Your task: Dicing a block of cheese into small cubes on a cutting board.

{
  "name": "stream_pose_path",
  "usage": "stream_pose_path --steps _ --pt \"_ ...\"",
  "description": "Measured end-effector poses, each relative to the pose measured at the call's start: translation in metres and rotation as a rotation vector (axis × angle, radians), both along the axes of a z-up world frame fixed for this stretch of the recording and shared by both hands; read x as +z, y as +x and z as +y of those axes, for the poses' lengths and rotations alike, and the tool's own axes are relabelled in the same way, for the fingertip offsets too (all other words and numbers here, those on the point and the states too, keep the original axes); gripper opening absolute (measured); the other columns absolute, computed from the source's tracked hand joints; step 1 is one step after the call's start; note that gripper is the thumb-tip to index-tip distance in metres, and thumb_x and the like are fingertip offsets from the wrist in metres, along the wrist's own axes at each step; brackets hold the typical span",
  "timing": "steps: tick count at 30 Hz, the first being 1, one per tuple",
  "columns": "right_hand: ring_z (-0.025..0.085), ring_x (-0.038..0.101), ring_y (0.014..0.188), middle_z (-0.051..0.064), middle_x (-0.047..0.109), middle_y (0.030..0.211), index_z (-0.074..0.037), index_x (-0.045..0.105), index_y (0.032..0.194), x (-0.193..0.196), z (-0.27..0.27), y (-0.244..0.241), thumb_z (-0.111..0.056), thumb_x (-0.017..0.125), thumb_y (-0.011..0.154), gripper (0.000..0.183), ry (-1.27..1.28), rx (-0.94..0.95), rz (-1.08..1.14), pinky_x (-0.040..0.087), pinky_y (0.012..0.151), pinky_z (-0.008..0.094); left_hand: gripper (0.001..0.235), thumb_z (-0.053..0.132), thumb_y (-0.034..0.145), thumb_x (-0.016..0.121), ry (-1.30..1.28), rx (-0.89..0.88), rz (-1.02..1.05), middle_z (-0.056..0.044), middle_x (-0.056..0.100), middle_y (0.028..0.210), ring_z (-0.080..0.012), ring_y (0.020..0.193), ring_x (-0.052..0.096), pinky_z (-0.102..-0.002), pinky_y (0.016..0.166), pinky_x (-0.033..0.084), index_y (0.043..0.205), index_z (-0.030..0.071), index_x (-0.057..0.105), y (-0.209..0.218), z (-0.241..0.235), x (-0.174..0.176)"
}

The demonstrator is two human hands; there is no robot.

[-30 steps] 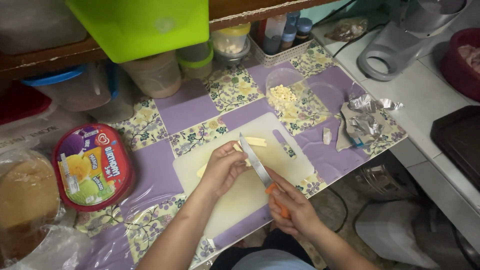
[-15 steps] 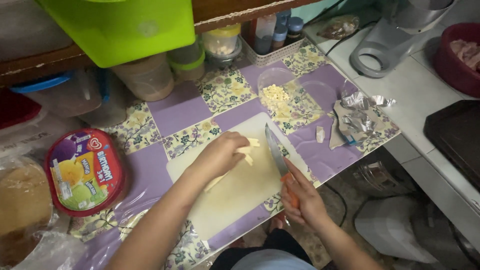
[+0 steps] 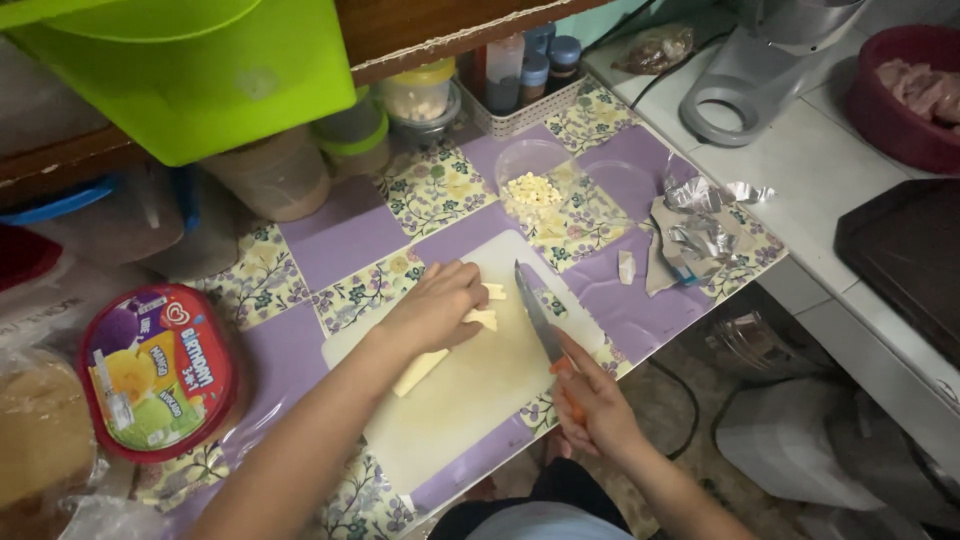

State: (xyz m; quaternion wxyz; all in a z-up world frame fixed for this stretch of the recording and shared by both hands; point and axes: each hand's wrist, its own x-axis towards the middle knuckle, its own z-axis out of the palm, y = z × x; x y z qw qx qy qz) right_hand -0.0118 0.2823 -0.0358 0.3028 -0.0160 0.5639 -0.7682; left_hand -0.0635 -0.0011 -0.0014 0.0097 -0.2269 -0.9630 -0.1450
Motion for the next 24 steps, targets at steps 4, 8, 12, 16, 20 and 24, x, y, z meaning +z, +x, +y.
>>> stream_pose_path --steps 4,8,12,16,20,24 --pt "0.011 0.032 0.035 0.012 0.060 0.091 -0.014 0.036 0.161 0.004 -0.001 0.000 -0.011 0.045 0.102 0.060 0.058 0.011 0.083 0.023 0.025 0.026 0.032 0.030 0.086 0.077 0.024 0.126 0.035 -0.005 0.062 0.109 -0.0227 0.112 0.052 -0.039 0.101 0.037 0.108 0.008 0.072 0.000 0.003 -0.004" --pt "0.010 0.033 0.035 0.009 0.054 0.075 -0.015 0.032 0.162 0.003 -0.002 -0.002 -0.015 0.045 0.102 0.061 0.068 0.047 0.120 0.031 0.027 0.027 0.041 0.031 0.082 0.079 0.124 0.165 0.128 -0.007 0.059 0.115 -0.0257 0.108 0.053 -0.040 0.097 0.039 0.114 0.011 0.064 -0.002 0.008 -0.013" --pt "0.009 0.034 0.036 0.007 0.056 0.066 -0.017 0.035 0.162 0.000 -0.003 -0.004 -0.014 0.047 0.102 0.061 0.093 0.031 0.125 0.023 0.029 0.025 0.084 0.048 0.078 0.081 0.075 0.210 -0.052 -0.014 0.054 0.145 -0.0317 0.133 0.047 -0.047 0.112 0.035 0.146 0.007 0.051 -0.009 0.009 -0.010" --pt "0.011 0.035 0.041 0.004 0.052 0.055 -0.023 0.036 0.162 -0.007 -0.002 -0.008 -0.004 0.049 0.096 0.070 0.286 0.052 0.146 0.025 0.033 0.025 0.057 0.041 0.087 0.075 0.067 0.193 -0.043 -0.012 0.061 0.137 -0.0291 0.126 0.052 -0.046 0.110 0.040 0.134 0.011 0.065 -0.003 0.008 -0.012" --pt "0.016 0.060 0.075 0.010 0.067 0.119 -0.027 0.040 0.159 0.029 -0.014 0.001 -0.012 0.053 0.097 0.066 0.613 0.094 0.193 0.049 0.064 0.027 0.054 0.032 0.083 0.080 0.135 0.289 -0.031 -0.011 0.067 0.121 -0.0280 0.117 0.059 -0.044 0.108 0.043 0.129 0.009 0.067 0.007 0.017 -0.013" --pt "0.014 0.047 0.044 0.004 0.059 0.063 -0.028 0.040 0.160 0.036 -0.017 0.009 -0.011 0.053 0.098 0.066 0.603 0.157 0.350 0.039 0.043 0.028 0.074 0.046 0.074 0.086 0.161 0.331 -0.005 -0.010 0.064 0.118 -0.0288 0.112 0.058 -0.042 0.100 0.044 0.133 0.006 0.065 0.014 0.021 -0.018"
